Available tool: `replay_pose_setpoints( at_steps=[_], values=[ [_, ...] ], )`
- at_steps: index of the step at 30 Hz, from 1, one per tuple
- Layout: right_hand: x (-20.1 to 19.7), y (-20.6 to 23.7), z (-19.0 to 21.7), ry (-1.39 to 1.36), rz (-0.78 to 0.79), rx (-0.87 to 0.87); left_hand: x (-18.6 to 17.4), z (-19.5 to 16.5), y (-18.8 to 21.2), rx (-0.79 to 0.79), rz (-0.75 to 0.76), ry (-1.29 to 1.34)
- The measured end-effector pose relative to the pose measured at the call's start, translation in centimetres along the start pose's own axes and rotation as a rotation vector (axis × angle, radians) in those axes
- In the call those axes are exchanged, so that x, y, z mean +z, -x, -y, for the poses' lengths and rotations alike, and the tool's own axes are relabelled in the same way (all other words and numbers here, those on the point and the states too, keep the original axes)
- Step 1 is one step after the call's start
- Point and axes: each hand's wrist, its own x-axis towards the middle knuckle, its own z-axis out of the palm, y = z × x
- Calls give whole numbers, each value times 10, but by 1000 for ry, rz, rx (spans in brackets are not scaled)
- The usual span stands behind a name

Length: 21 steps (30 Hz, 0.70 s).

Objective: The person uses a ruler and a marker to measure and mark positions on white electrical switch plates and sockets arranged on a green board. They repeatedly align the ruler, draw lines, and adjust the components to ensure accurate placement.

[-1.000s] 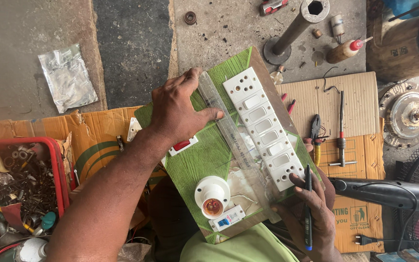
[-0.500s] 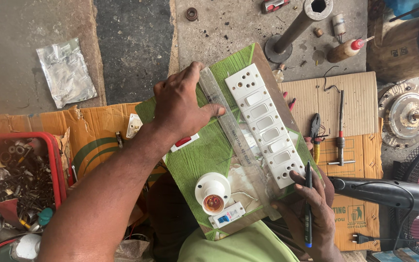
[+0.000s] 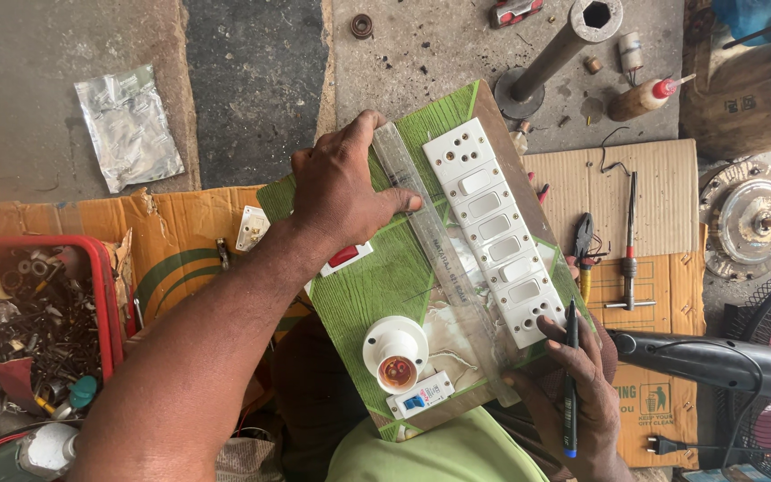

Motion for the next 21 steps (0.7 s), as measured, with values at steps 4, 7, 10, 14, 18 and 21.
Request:
replay_pose_setpoints(
  at_steps=[4,7,10,14,18,21],
  values=[
    [-1,0,1,-21,11,37,-1,-1,0,7,-3,2],
    [-1,1,1,-22,7,37,-1,-1,0,-9,5,1],
    [-2,5,-3,5,8,27,0,-1,1,2,-11,5],
    [-2,11,-11,-87,-18,37,1,1,1,5,-19,-2],
    [-20,8,-20,-533,-151,67,4,2,1,22,-43,8],
    [-39,-11,-24,-870,-255,130,4,1,0,16,-46,5]
  ],
)
